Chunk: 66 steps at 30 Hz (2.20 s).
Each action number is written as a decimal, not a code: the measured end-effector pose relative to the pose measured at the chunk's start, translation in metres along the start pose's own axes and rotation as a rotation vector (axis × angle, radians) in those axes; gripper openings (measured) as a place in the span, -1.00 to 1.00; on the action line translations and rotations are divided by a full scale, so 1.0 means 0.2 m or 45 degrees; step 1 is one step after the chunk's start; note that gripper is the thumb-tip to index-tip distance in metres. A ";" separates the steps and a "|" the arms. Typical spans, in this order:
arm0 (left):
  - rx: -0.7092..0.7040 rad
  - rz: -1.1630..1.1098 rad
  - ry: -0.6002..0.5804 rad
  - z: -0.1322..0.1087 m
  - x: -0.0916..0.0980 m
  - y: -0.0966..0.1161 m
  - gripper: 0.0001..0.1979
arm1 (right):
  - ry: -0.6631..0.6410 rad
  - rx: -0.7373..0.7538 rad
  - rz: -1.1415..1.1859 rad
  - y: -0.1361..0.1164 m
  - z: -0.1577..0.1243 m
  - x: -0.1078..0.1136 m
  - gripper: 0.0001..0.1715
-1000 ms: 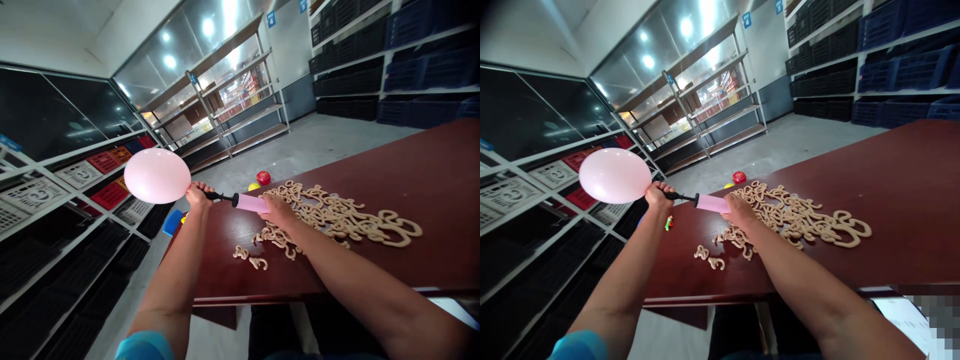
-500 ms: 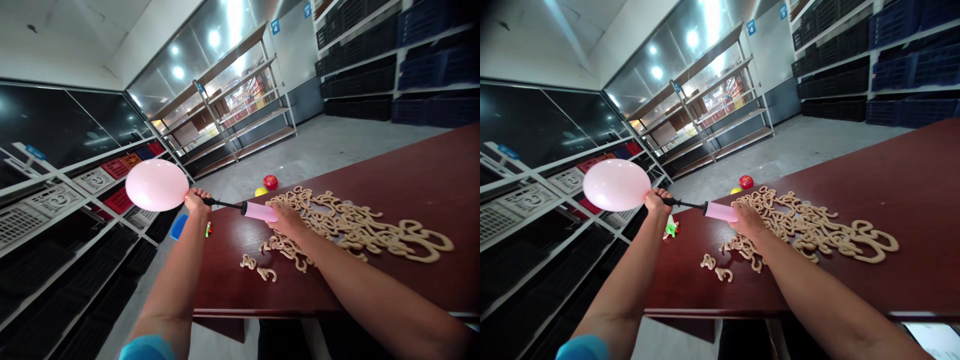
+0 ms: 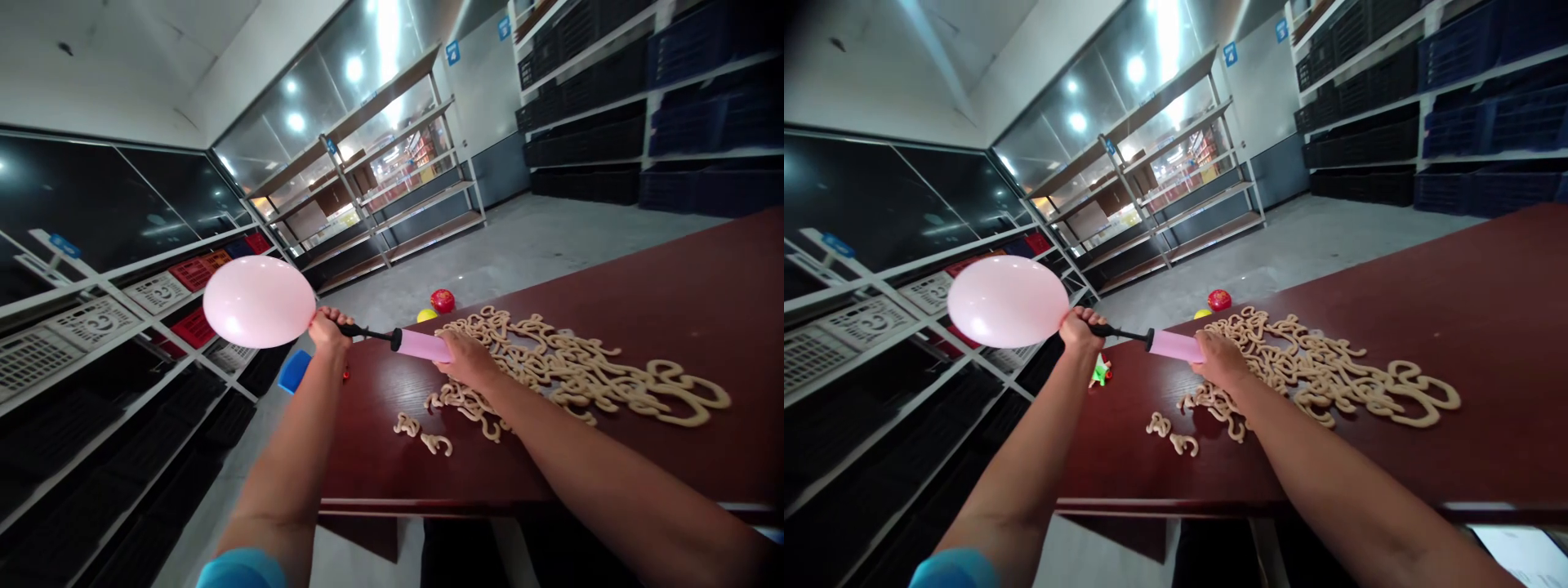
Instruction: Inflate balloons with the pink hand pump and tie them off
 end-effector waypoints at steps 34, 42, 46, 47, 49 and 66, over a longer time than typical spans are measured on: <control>-0.048 -0.051 0.049 0.14 0.11 0.26 -0.83 | 0.076 0.072 0.006 0.02 -0.01 -0.07 -0.50; 0.043 -0.101 0.055 0.08 0.12 -0.04 -0.82 | 0.042 0.042 -0.011 0.03 -0.01 -0.07 -0.56; 0.137 -0.109 0.075 -0.04 0.08 -0.30 -0.83 | 0.038 0.045 -0.010 0.02 -0.02 -0.06 -0.58; 0.151 -0.118 0.080 -0.07 0.07 -0.35 -0.83 | 0.038 0.046 -0.006 0.03 -0.02 -0.07 -0.58; 0.170 -0.130 0.088 -0.10 0.06 -0.39 -0.84 | 0.046 0.044 -0.006 0.03 -0.02 -0.07 -0.56; -0.003 -0.101 0.106 0.16 0.16 0.12 -0.82 | 0.049 0.044 -0.060 0.02 -0.01 -0.07 -0.59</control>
Point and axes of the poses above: each hand's wrist, its own z-axis towards the middle knuckle, its own x-axis out of the back of the hand, y = z × x, the point moved 7 cm from there along z, towards the middle knuckle, and after that the axes turned 2 degrees about -z, right-handed, at the moved point
